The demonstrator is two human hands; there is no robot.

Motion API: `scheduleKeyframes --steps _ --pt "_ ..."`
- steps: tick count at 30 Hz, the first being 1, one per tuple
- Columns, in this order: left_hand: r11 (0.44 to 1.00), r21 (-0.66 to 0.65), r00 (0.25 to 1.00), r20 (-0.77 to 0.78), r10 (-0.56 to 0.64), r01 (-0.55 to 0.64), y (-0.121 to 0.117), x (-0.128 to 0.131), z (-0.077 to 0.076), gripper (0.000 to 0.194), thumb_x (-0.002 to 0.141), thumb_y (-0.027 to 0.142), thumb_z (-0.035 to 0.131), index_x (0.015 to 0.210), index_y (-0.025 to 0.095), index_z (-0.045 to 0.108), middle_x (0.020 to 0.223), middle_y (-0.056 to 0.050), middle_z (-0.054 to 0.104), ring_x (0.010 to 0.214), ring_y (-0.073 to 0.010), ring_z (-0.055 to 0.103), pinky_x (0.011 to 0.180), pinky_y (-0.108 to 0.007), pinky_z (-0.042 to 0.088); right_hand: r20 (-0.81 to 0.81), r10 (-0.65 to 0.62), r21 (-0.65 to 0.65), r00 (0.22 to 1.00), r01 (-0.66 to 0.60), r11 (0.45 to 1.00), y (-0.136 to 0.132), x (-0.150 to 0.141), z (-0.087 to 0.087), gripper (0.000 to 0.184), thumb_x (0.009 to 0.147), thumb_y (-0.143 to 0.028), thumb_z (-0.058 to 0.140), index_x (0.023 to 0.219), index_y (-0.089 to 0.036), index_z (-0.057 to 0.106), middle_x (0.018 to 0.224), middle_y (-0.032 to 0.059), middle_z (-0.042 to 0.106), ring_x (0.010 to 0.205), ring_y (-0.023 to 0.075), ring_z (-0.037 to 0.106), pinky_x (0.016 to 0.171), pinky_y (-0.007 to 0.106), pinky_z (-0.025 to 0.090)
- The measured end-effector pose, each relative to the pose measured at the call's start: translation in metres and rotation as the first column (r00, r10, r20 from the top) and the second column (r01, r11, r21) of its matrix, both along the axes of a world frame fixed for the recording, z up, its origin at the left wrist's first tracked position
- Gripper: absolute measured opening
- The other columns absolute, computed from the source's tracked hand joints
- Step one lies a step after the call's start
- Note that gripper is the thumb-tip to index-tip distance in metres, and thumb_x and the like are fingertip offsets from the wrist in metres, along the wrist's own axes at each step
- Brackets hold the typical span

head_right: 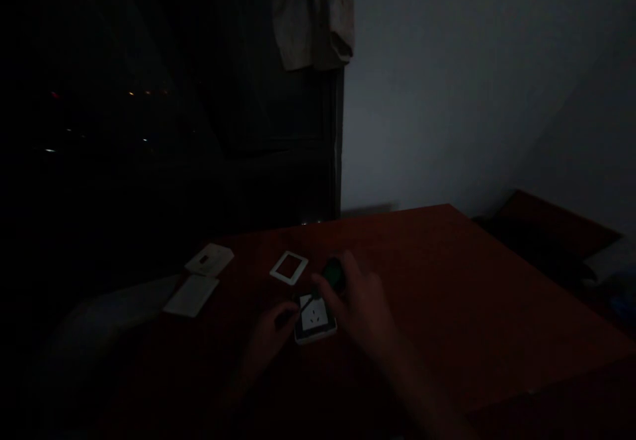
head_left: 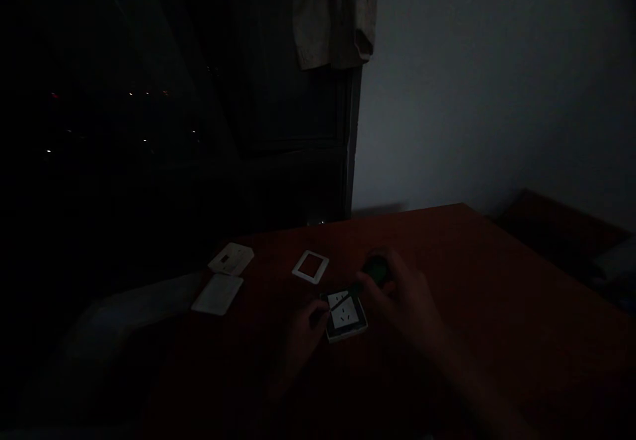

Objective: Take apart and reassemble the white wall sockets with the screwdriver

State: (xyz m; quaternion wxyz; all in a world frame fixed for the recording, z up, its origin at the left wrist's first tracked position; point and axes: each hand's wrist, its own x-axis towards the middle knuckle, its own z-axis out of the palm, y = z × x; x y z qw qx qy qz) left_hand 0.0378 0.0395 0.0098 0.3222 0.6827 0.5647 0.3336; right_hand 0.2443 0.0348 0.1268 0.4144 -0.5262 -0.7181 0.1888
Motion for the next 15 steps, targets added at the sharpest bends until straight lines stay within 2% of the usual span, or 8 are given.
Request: scheduleKeyframes --steps 9,15 --pt "0.999 0.046 1.000 0.003 0.009 -0.009 -0.0001 0.0014 -0.0044 0.016 0.081 0.025 0.052 0.084 0.023 0.067 0.089 -0.002 0.068 0.086 -0.0185 0.063 0.078 -0.030 0.049 0.089 0.044 0.066 0.995 -0.050 0.997 0.0073 -0.0093 -0.0008 0.025 0.089 -0.038 0.054 0.108 -0.022 0.050 0.092 0.0048 0.068 0.075 0.0172 0.066 0.061 0.025 0.049" --pt "0.999 0.052 1.000 -0.004 0.003 -0.003 -0.0002 0.0008 -0.0053 0.015 0.081 0.025 0.052 0.084 0.023 0.066 0.086 -0.001 0.067 0.084 -0.0182 0.063 0.078 -0.029 0.049 0.160 0.081 0.061 0.984 -0.092 0.994 0.0062 -0.0119 0.0069 0.023 0.090 -0.036 0.053 0.107 -0.021 0.050 0.091 0.0055 0.068 0.076 0.0176 0.066 0.061 0.025 0.048"
